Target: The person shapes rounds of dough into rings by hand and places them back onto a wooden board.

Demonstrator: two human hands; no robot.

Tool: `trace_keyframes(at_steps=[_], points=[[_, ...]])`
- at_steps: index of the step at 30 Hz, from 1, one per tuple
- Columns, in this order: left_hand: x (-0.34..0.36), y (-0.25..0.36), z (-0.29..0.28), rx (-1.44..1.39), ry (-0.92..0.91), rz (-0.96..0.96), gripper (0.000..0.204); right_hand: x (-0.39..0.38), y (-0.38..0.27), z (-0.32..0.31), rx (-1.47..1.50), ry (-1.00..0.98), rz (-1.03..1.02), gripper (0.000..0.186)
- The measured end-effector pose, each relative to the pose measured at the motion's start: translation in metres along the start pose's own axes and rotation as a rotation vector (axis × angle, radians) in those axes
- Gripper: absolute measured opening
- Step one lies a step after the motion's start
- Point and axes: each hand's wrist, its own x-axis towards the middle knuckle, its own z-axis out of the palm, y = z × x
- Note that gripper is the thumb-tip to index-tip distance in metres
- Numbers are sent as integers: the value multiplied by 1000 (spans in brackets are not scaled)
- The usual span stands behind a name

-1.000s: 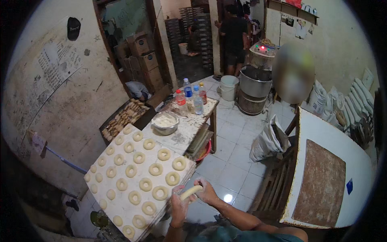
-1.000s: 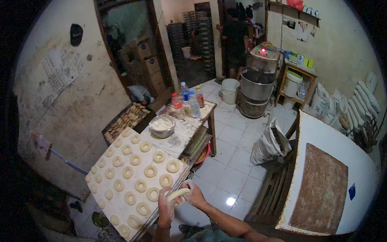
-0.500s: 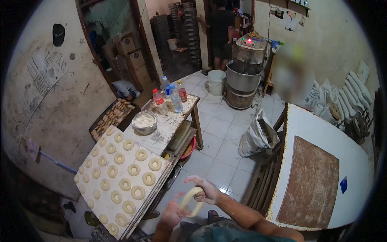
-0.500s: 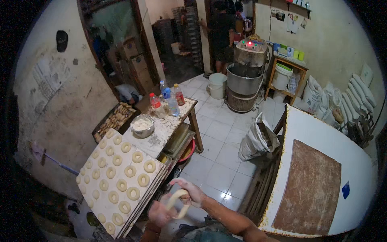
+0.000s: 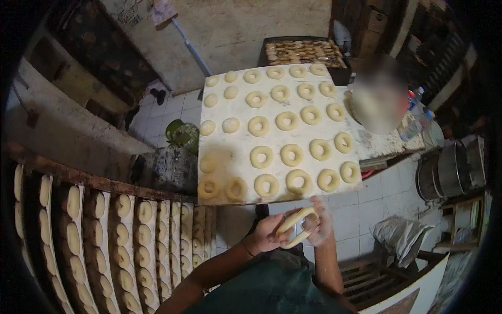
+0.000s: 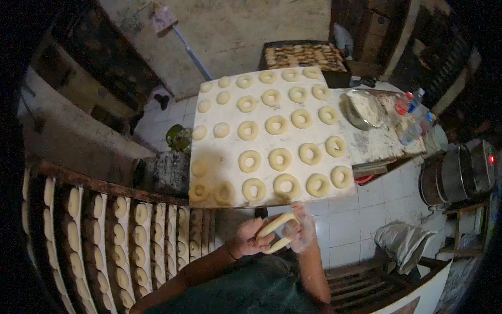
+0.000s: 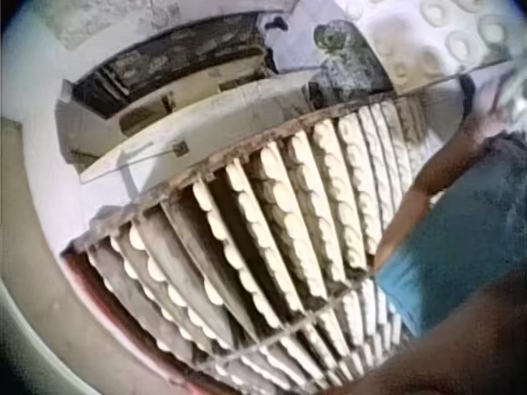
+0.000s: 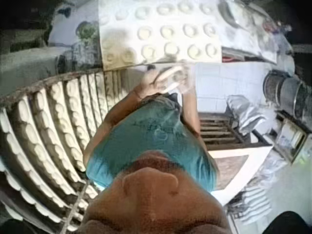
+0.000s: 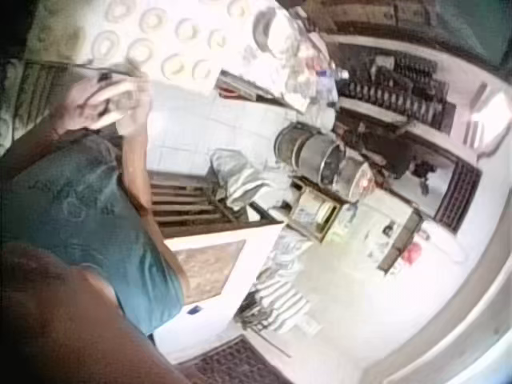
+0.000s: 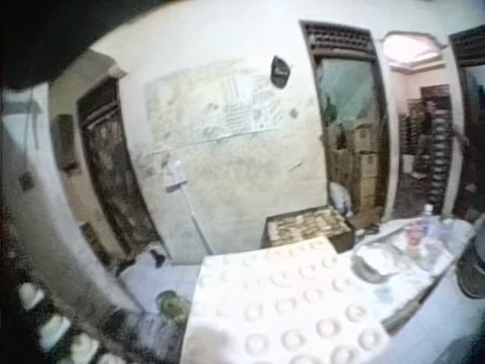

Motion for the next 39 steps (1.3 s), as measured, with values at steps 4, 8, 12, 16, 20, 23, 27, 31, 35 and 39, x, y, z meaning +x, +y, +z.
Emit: trace_keyframes(at_steps=[4, 8, 12, 16, 20, 23, 27, 31, 35, 39], points=[[-9, 90, -44, 909, 423, 112, 53, 77, 54, 13, -109, -85, 399, 35], [9, 146, -105, 612, 873, -27, 52, 168, 68, 38, -483, 151, 117, 39], [22, 152, -142, 969, 810, 99, 58, 199, 62, 70, -1372, 126, -66, 45], [5, 170, -128, 1054, 832, 121, 60, 194, 66, 67, -1470, -8, -238, 42], [-30, 183, -122, 817, 928, 216, 59, 253, 111, 40, -1836, -432, -427, 34], [-53, 213, -115, 1221, 792, 380, 48, 321, 161, 43, -2011, -798, -310, 17], [-55, 231, -64, 1182, 1113, 395, 44, 321, 184, 57, -2223, -774, -247, 17], [-73, 222, -84, 1132, 956, 288, 50, 272, 143, 87, -2400, -794, -310, 20], [-52, 186, -91, 1161, 787, 259, 54, 227, 110, 82, -1855, -536, -416, 28], [-2, 140, -79, 919, 593, 259, 39, 148, 63, 88, -1509, -108, -520, 38]])
